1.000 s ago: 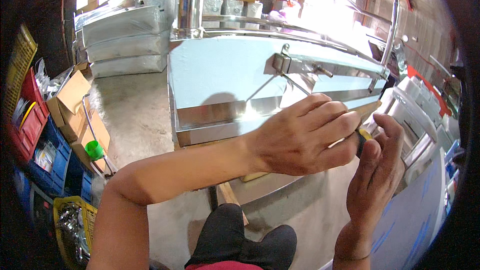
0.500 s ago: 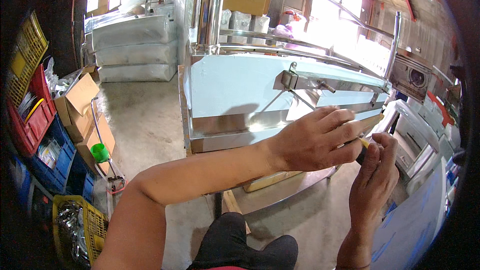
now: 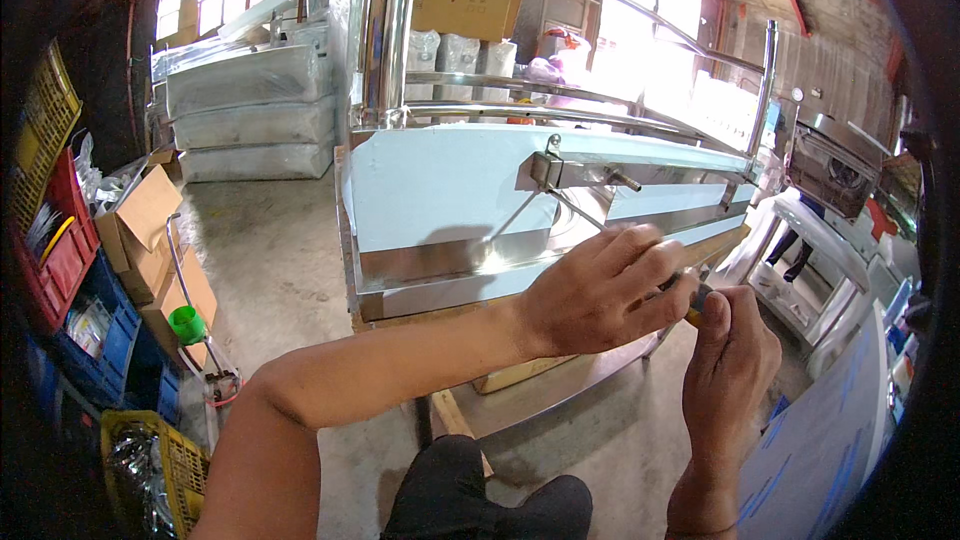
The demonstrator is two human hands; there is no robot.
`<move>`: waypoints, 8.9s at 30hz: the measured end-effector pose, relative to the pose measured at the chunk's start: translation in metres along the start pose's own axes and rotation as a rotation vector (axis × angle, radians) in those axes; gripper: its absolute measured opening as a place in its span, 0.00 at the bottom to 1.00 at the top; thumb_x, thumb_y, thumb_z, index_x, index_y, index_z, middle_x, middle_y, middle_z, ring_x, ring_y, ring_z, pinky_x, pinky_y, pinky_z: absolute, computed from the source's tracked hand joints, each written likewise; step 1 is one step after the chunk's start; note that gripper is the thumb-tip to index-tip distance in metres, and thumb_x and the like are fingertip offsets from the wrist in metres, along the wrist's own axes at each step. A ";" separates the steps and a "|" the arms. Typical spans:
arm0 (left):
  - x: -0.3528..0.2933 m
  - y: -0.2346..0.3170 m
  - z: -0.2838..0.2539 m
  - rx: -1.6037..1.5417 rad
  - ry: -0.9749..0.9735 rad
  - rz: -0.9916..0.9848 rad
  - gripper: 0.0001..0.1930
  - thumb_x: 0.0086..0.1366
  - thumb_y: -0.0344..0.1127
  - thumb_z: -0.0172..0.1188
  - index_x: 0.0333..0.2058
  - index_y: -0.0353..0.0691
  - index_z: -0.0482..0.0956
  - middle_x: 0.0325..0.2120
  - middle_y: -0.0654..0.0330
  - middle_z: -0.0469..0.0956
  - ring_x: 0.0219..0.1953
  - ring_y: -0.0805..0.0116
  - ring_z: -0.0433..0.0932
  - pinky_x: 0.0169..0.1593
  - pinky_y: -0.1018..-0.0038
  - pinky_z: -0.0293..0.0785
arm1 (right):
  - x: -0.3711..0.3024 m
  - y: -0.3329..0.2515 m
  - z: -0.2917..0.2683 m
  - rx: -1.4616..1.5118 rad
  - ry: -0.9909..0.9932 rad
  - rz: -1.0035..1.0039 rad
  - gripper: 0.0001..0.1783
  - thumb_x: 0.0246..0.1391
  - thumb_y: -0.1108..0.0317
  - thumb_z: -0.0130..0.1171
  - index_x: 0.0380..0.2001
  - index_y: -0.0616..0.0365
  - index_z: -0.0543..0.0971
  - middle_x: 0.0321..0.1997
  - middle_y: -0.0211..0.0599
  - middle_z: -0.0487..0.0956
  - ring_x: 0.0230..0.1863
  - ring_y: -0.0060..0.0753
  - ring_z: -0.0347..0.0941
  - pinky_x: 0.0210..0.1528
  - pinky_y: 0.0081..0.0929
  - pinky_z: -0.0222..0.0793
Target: The person opens a yellow toolbox, selects a screwdriver, and uses it to tighten screws on a stainless steel frame with circular cutouts. The person adjusts the frame and continues fastening components while working in a workshop environment.
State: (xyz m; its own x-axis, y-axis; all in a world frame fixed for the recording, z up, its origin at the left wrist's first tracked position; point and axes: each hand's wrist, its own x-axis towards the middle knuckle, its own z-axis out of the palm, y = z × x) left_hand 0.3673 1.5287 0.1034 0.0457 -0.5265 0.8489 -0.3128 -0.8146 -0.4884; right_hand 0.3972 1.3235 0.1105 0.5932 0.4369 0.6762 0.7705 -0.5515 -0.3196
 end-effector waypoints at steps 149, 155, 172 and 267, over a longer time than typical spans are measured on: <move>0.002 -0.007 -0.009 0.226 -0.161 0.029 0.20 0.62 0.35 0.65 0.53 0.39 0.78 0.37 0.61 0.79 0.40 0.64 0.81 0.47 0.72 0.81 | 0.001 0.005 0.024 0.105 0.186 -0.165 0.24 0.60 0.50 0.66 0.48 0.57 0.76 0.30 0.40 0.82 0.28 0.42 0.82 0.26 0.36 0.75; -0.004 -0.015 -0.016 0.068 -0.212 0.035 0.20 0.62 0.36 0.65 0.53 0.43 0.78 0.46 0.54 0.82 0.45 0.58 0.83 0.46 0.68 0.83 | 0.005 0.003 0.022 0.199 0.331 -0.509 0.24 0.54 0.69 0.70 0.54 0.58 0.76 0.41 0.47 0.79 0.40 0.52 0.80 0.40 0.40 0.77; -0.007 -0.014 -0.005 0.064 -0.049 0.031 0.14 0.69 0.37 0.60 0.50 0.41 0.74 0.50 0.50 0.80 0.49 0.56 0.81 0.52 0.69 0.84 | -0.001 -0.001 0.022 0.168 0.159 -0.181 0.18 0.62 0.66 0.63 0.51 0.63 0.73 0.43 0.53 0.79 0.42 0.55 0.81 0.41 0.41 0.76; 0.009 -0.102 -0.065 0.892 -0.595 -0.756 0.33 0.77 0.62 0.38 0.36 0.45 0.87 0.31 0.45 0.84 0.35 0.41 0.84 0.41 0.48 0.80 | 0.020 0.004 -0.024 -0.173 -0.086 -0.413 0.19 0.54 0.58 0.71 0.40 0.61 0.80 0.30 0.42 0.81 0.29 0.42 0.80 0.33 0.36 0.73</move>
State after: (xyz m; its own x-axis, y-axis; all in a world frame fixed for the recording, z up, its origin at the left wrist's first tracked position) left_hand 0.3378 1.6230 0.1739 0.4128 0.2896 0.8635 0.6954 -0.7125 -0.0935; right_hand 0.4065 1.3129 0.1388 0.2676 0.6983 0.6639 0.9005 -0.4265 0.0856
